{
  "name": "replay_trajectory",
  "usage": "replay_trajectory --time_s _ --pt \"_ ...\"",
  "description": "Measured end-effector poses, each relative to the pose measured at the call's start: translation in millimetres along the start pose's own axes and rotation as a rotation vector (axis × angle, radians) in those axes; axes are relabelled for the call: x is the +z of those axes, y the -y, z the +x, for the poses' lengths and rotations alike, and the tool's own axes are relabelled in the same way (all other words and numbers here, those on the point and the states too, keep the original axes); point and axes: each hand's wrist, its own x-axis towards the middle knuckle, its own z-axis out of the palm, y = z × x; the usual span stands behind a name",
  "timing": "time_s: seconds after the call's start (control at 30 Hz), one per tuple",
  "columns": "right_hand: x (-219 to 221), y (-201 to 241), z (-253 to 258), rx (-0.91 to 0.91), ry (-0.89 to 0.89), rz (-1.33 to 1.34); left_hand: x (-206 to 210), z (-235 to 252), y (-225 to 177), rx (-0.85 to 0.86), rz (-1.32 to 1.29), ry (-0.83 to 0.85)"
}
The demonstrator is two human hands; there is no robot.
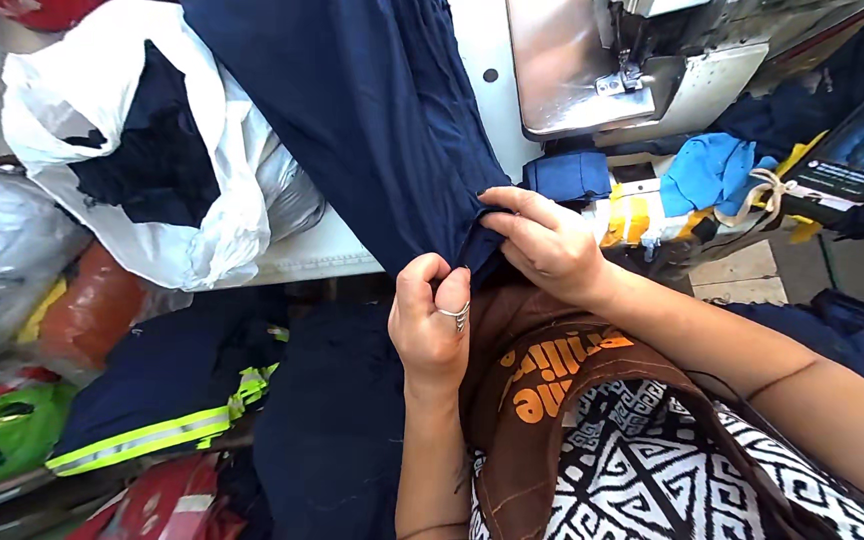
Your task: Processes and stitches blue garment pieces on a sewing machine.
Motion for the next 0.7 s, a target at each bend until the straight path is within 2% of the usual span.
replay_trajectory --time_s 0.53,0.7 --pt "-17.5 5.9 -4.1 -0.032 -0.123 0.082 4.5 -4.6 -0.4 -0.090 -0.039 -0.147" --pt "-15.1 2.2 -2.6 0.023 -0.131 0.068 10.9 -10.5 0.8 -0.200 -0.074 -0.164"
